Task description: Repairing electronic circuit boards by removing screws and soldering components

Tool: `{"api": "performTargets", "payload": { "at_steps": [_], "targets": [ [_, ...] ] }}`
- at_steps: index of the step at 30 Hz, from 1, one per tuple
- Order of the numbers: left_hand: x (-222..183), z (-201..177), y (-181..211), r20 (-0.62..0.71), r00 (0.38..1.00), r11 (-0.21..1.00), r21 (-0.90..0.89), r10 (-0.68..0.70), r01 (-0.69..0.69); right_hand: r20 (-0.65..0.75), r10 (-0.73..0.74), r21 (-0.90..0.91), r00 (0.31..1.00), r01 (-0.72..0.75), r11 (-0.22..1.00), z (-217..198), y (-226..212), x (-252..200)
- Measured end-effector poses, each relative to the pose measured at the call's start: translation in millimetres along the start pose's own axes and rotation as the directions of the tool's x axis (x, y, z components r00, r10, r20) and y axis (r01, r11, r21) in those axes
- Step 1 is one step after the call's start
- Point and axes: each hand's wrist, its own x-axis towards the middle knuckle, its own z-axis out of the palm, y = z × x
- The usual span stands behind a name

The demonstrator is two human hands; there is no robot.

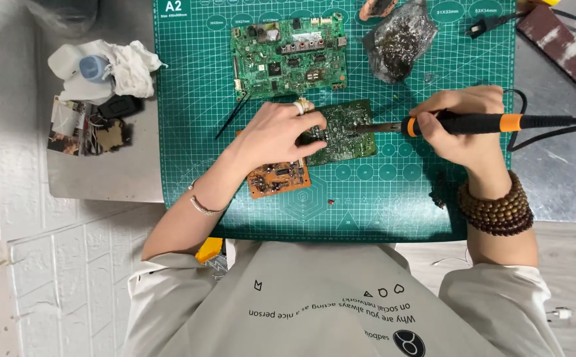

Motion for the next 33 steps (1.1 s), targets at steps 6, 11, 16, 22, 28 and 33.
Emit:
{"api": "performTargets", "payload": {
  "at_steps": [6, 11, 16, 22, 28, 33],
  "targets": [
    [0, 0, 0, 0.016, 1.000, 1.000, 0.003, -0.016, 0.015, -0.016, 0.022, -0.028, 1.000, -0.022, 0.999, 1, -3, 0],
    [0, -1, 1, 0.001, 1.000, 1.000, 0.000, -0.008, 0.008, -0.008, -0.003, 0.005, 1.000, 0.003, 1.000, -1, -8, 5],
    [-1, 0, 0, 0.009, 1.000, 1.000, -0.013, -0.022, 0.022, -0.009, -0.029, 0.021, 1.000, 0.029, 0.999, 1, -5, 5],
    [0, -6, -1, 0.135, 0.990, 0.997, -0.054, -0.044, 0.051, -0.088, 0.014, 0.089, 0.996, -0.006, 0.996, 2, -8, 14],
    [0, -6, 1, 0.133, 0.990, 0.995, -0.079, -0.052, 0.063, -0.057, 0.013, 0.111, 0.998, -0.006, 0.994, 2, -13, 16],
    [2, -10, 3, 0.126, 0.991, 0.996, -0.068, -0.050, 0.059, -0.057, 0.006, 0.117, 0.998, 0.001, 0.993, 1, -13, 15]
  ]
}}
